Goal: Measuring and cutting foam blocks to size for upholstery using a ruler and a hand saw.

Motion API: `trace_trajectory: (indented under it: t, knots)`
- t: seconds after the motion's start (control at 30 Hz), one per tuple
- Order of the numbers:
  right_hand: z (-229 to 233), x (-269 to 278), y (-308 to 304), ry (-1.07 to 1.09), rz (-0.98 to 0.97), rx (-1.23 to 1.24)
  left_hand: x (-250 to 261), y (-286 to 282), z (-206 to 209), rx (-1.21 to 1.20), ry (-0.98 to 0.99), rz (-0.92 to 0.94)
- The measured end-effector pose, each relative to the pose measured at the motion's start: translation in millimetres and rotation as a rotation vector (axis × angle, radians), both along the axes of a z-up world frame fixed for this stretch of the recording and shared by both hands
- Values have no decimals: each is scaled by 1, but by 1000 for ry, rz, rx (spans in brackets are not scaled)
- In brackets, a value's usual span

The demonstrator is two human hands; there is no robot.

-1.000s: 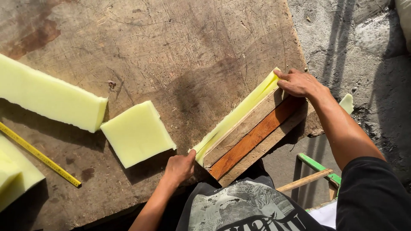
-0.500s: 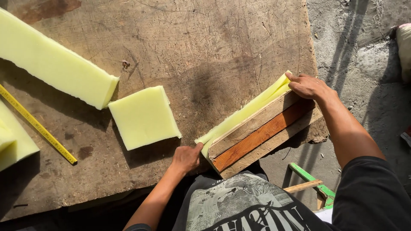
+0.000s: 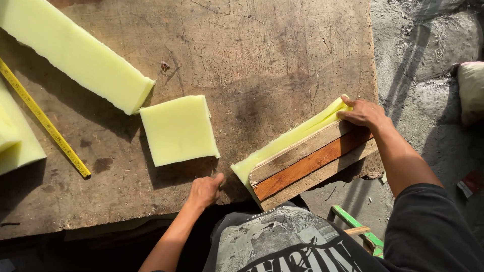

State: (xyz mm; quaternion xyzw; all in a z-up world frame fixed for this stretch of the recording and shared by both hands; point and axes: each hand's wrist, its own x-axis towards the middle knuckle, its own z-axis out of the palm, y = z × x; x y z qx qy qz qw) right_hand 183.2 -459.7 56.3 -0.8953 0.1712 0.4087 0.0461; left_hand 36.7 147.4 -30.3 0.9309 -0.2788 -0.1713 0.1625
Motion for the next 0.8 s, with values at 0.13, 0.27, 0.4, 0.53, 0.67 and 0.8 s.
trace_trajectory:
  t: [0.13, 0.27, 0.4, 0.53, 0.67, 0.8]
  knots:
    - [-6, 9, 1, 53, 12, -104, -57, 141, 9, 376, 71, 79]
    - [-17, 5, -1, -203, 146, 106, -135, 203, 43, 507, 12, 424]
    - [-15, 18, 55, -167, 502, 345, -158, 143, 33, 296, -241, 879]
    - [-85, 35, 69, -95, 832, 498, -135, 4, 23, -8, -22, 1103]
    - [-107, 43, 59, -50, 809, 475, -116, -107, 41, -125, 70, 1145]
    - [-125, 41, 58, -293, 772, 538, -100, -183, 44, -262, 298, 1152]
